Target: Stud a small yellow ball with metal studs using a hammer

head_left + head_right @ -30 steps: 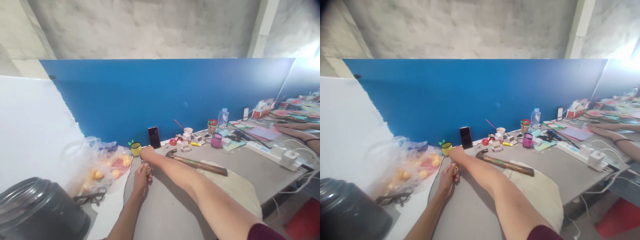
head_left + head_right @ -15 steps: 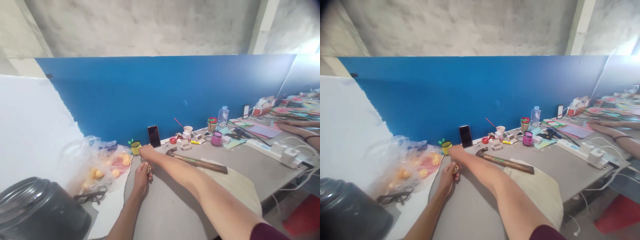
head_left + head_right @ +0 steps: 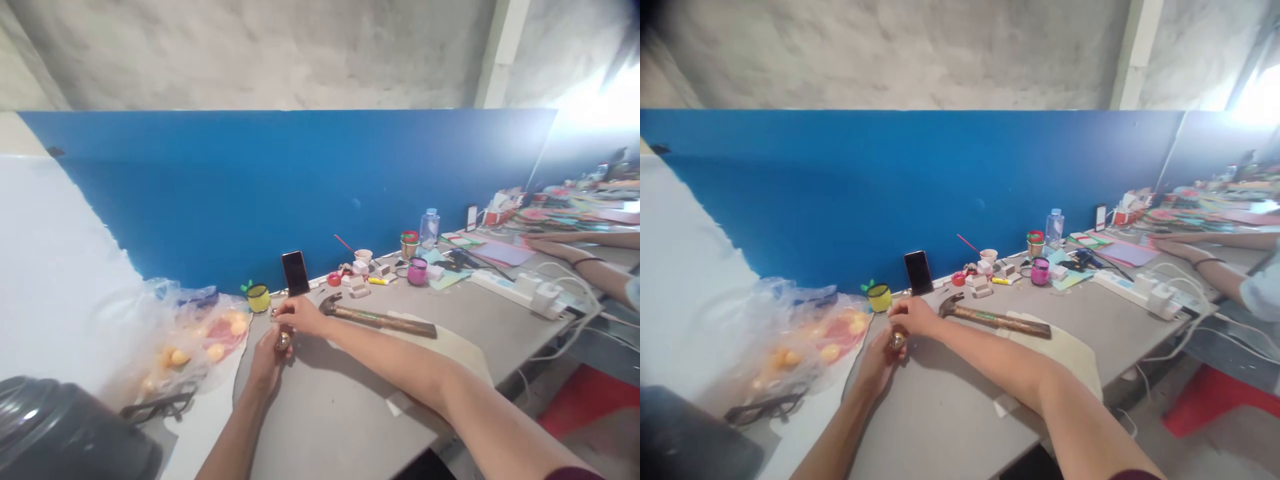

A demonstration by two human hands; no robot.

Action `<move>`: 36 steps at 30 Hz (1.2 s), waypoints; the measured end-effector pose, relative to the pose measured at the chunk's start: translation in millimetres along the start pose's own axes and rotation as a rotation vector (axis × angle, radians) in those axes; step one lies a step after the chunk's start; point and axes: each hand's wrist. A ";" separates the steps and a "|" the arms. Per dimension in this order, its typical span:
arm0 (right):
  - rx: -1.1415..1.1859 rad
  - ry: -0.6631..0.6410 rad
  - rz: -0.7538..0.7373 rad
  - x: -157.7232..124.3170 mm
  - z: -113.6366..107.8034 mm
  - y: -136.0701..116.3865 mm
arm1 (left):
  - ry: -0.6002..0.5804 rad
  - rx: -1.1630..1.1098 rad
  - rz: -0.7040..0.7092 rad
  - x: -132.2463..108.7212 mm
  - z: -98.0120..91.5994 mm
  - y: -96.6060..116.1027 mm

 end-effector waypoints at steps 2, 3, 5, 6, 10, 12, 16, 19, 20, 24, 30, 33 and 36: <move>0.169 0.024 0.047 -20.0 -1.7 5.2 | -0.025 0.007 -0.013 -0.6 1.4 0.6; 0.217 0.045 0.060 -28.1 -2.2 7.1 | -0.042 0.011 -0.020 -1.3 2.4 0.7; 0.260 0.102 0.074 -40.5 -2.9 9.3 | -0.083 0.001 -0.049 -4.0 4.9 0.6; 0.259 0.130 0.078 -45.2 -3.3 9.7 | -0.098 -0.007 -0.067 -5.6 6.4 0.7; 0.058 0.237 0.002 -58.4 -6.6 7.8 | -0.104 -0.017 -0.121 -10.5 11.2 1.8; -0.131 0.263 -0.085 -62.0 -8.3 6.0 | -0.089 -0.021 -0.118 -10.3 11.7 2.5; -0.371 0.236 -0.192 -63.4 -9.0 5.2 | -0.068 -0.043 -0.113 -8.3 11.3 3.4; -0.442 0.242 -0.256 -62.4 -8.7 7.9 | -0.062 -0.074 -0.117 -8.6 13.2 4.5; -0.460 0.238 -0.285 -62.2 -9.0 9.1 | -0.058 -0.080 -0.113 -8.9 14.0 5.0; -0.555 0.182 -0.363 -64.0 -13.0 12.6 | -0.047 -0.084 -0.112 -10.0 14.9 5.9; -0.643 0.121 -0.295 -67.2 -18.3 11.4 | -0.094 -0.061 -0.120 -11.3 12.1 5.2; -0.546 0.130 -0.244 -66.0 -20.6 9.6 | -0.069 -0.069 -0.131 -12.4 14.3 5.2; -0.331 0.186 -0.119 -62.2 -24.4 11.9 | -0.065 -0.136 -0.146 -12.2 16.1 4.5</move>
Point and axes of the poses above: each hand's wrist, its own x-axis towards the middle knuckle, its own z-axis out of the palm, y = z × x, and after that the axes turned 10 degrees about -x, right-handed
